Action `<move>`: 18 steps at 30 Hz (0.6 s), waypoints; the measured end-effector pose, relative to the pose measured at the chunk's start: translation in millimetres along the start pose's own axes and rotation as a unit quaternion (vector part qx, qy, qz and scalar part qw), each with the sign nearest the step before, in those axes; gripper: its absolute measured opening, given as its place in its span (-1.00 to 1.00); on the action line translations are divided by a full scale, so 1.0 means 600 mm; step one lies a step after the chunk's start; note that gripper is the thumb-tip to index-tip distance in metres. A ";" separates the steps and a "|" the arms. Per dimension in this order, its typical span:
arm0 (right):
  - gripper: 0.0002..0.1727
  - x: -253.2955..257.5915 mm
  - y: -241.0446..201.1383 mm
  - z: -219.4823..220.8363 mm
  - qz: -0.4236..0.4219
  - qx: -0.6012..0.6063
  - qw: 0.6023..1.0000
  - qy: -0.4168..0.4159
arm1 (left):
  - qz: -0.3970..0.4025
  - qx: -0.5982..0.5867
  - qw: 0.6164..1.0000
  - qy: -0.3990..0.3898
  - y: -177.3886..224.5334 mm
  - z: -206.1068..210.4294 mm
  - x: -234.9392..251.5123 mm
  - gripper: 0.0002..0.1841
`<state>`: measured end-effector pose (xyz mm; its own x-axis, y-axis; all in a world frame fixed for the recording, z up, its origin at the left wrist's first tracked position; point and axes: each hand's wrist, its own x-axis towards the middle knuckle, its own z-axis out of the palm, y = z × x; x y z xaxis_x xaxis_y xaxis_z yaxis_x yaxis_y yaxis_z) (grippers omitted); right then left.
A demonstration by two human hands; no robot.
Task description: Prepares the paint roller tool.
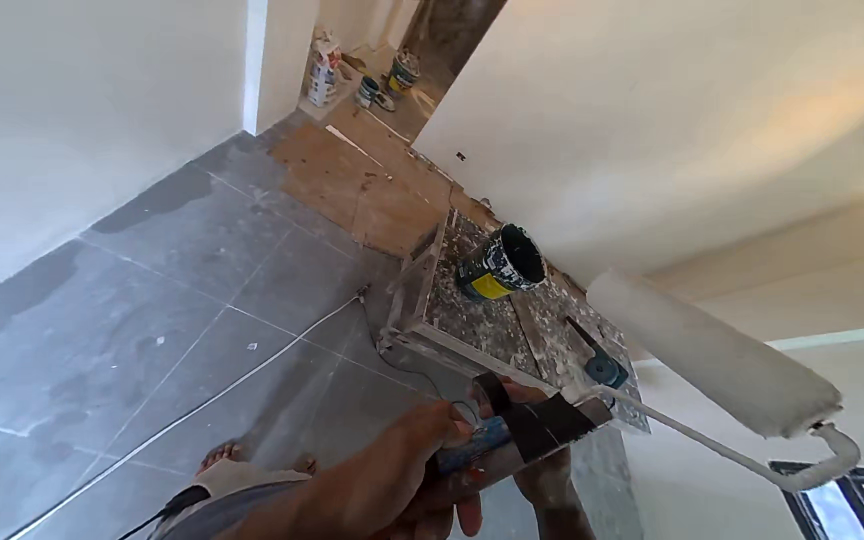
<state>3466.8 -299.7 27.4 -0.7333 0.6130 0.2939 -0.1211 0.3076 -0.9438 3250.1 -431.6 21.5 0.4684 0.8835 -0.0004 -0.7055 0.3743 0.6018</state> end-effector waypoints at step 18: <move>-0.73 -0.027 -0.046 0.095 -0.027 -0.204 0.971 0.121 | -0.037 0.057 0.998 0.009 0.006 -0.044 -0.038 -0.57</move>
<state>3444.2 -359.6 40.1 -0.5490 0.7254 0.4151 0.1557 0.5767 -0.8019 3223.0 -442.8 2.8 0.5069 0.8598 -0.0614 -0.6044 0.4053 0.6858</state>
